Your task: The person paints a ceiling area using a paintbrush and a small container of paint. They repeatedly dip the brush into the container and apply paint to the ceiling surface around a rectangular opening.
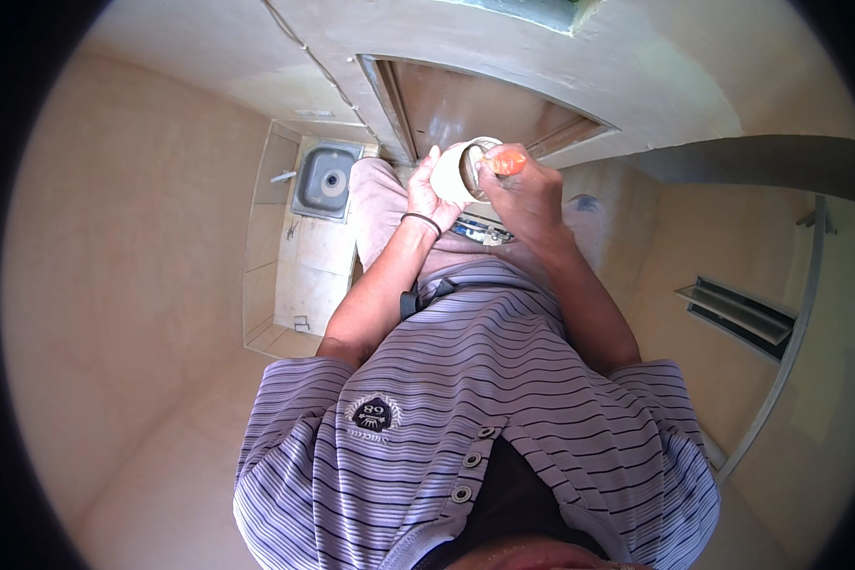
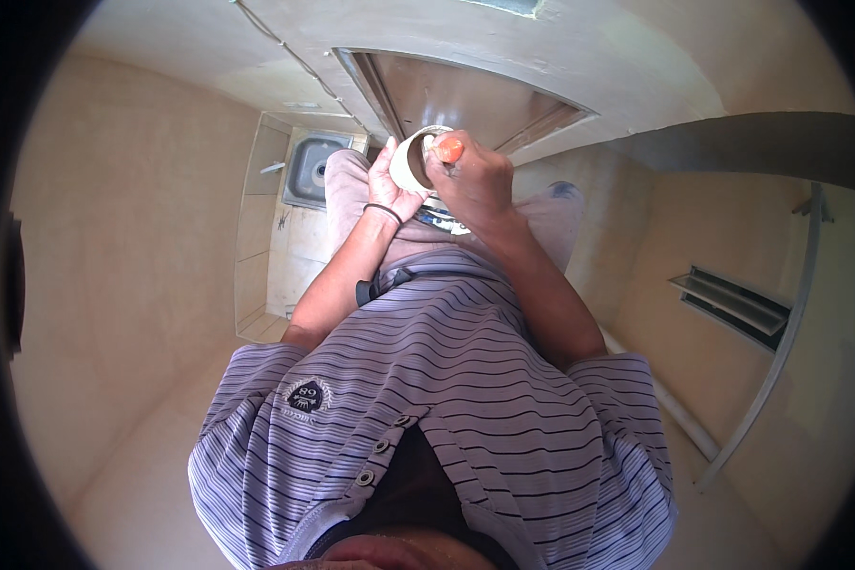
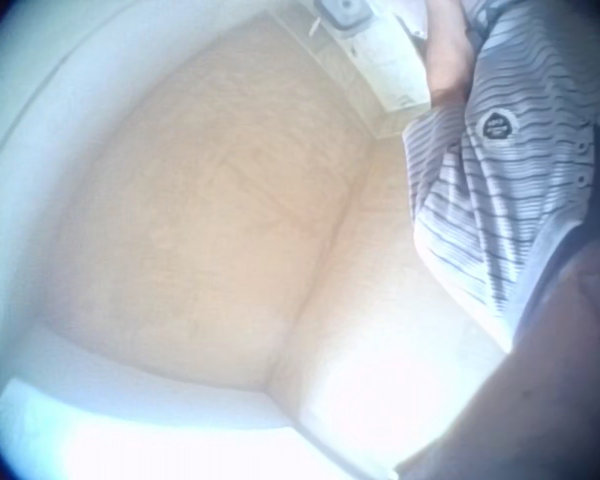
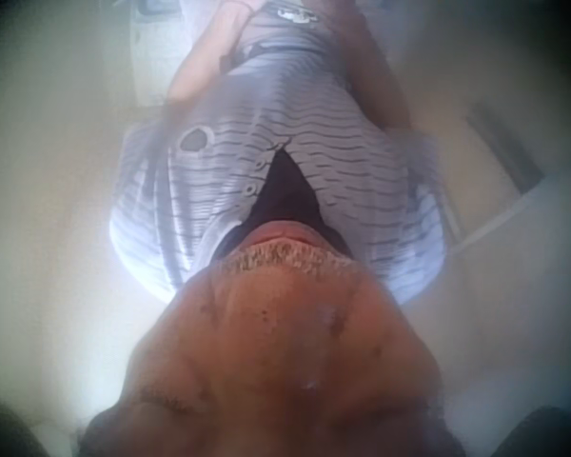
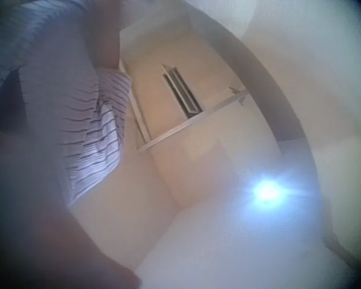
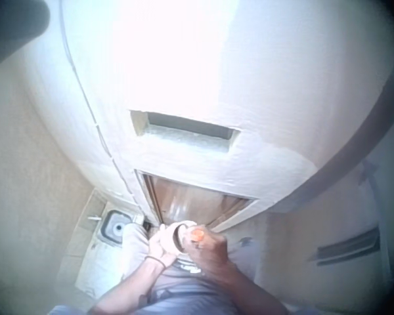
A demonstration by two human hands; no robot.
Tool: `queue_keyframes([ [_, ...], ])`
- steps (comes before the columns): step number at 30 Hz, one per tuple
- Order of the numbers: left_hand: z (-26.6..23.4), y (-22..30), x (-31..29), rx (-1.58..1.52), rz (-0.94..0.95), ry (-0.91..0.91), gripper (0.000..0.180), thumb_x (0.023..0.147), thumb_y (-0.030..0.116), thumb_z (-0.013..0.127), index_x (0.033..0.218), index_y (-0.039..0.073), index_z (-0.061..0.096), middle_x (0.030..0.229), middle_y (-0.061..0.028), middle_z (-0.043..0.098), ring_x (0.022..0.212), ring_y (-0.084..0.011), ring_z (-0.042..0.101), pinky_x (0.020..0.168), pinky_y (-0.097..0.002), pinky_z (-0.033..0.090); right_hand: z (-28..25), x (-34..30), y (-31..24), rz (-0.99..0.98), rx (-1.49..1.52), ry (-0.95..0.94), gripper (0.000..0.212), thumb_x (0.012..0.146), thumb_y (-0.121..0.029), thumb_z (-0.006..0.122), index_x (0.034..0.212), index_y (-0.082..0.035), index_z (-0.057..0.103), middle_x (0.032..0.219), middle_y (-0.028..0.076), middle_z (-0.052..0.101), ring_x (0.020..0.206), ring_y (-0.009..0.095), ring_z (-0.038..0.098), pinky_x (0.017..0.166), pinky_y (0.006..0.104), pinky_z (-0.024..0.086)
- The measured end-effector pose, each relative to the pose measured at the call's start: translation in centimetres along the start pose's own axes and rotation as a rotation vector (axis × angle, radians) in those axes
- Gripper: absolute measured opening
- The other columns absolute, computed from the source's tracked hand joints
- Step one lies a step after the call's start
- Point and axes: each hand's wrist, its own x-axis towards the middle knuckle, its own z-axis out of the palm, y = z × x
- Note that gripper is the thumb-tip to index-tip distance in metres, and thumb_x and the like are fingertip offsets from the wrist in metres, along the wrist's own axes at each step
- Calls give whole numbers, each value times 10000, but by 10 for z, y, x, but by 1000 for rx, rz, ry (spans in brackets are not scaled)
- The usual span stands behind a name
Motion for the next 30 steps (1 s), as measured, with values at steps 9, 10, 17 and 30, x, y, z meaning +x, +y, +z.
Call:
queue_keyframes([
  [9,4,1,-2,74,20,45,594,932,524,601,1317,71,585,1313,-145,628,1219,-333,592,1030,-549,465,-6,-3,8,178,191,111,203,806,-129,789,961,-32,702,815,100,731,693,212,713,642,332,555],
  [10,5,1,-2,87,21,42,612,931,537,595,1332,76,576,1332,-148,616,1232,-338,583,1034,-559,457,-10,-3,7,259,320,150,204,815,-120,790,966,-14,704,825,91,733,704,178,705,653,313,552],
  [17,17,0,-7,160,26,68,699,888,612,609,1376,115,552,1383,-144,577,1275,-380,540,1051,-587,409,-46,-1,12,557,641,284,159,839,-35,762,968,38,703,832,63,703,706,81,627,586,230,478],
  [30,14,0,-5,141,8,62,689,883,599,628,1376,122,552,1374,-144,581,1271,-373,544,1025,-582,432,-45,-10,32,700,1053,361,140,885,-34,704,998,34,658,852,94,686,662,130,626,537,248,450],
])
